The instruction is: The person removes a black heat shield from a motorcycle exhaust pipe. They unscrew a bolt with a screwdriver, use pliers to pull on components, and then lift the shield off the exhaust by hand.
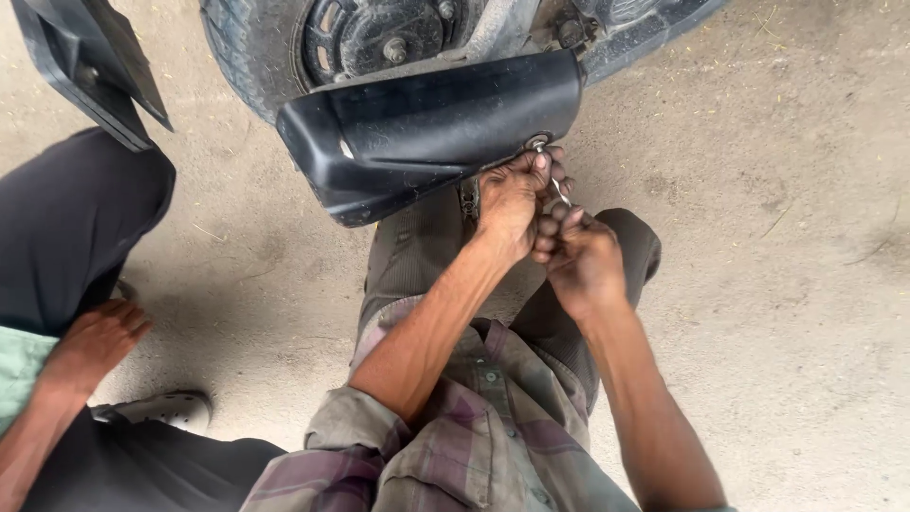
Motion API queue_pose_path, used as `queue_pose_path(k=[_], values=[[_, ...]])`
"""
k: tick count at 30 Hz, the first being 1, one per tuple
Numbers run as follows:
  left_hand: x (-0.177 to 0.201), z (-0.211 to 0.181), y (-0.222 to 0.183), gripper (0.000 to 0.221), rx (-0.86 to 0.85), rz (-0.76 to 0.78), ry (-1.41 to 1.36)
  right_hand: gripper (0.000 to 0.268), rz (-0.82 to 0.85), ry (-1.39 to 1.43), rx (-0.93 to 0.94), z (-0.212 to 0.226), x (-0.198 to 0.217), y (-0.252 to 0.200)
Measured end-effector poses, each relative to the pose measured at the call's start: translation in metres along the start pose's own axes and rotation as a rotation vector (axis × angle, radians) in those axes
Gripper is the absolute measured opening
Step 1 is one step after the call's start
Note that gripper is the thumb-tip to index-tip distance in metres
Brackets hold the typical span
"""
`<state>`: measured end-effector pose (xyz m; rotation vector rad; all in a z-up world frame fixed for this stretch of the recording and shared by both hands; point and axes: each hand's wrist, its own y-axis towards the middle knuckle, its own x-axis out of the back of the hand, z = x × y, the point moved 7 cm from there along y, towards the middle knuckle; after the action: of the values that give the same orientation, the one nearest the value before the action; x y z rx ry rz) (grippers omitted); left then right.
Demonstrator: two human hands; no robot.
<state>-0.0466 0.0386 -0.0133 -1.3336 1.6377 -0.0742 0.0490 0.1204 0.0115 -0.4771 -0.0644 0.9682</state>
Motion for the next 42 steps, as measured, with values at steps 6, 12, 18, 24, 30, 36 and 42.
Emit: queue_pose_path(k=[6, 12, 18, 24, 30, 36, 42], values=[[0.005, 0.007, 0.018, 0.015, -0.058, 0.090, 0.013, 0.027, -0.044, -0.190, 0.090, 0.037, 0.001, -0.020], [0.006, 0.009, 0.027, 0.012, -0.078, 0.117, -0.086, 0.040, -0.036, -1.656, 1.306, 0.084, -0.038, -0.075], [0.001, 0.006, 0.021, 0.012, -0.040, 0.136, -0.177, 0.043, -0.054, -1.610, 1.332, 0.073, -0.034, -0.055], [-0.002, 0.002, 0.015, 0.011, -0.048, 0.066, -0.188, 0.015, -0.192, -1.086, 0.649, 0.055, -0.003, -0.019], [0.008, 0.009, 0.025, 0.012, -0.066, 0.059, -0.110, 0.014, -0.173, 0.045, 0.047, 0.022, 0.015, -0.001], [0.008, 0.008, 0.034, 0.018, -0.084, 0.150, -0.093, 0.026, -0.169, -0.661, 0.791, 0.077, -0.002, -0.041], [0.006, 0.005, 0.024, 0.027, -0.004, 0.256, -0.131, 0.032, -0.155, -1.314, 1.161, 0.067, -0.018, -0.048]])
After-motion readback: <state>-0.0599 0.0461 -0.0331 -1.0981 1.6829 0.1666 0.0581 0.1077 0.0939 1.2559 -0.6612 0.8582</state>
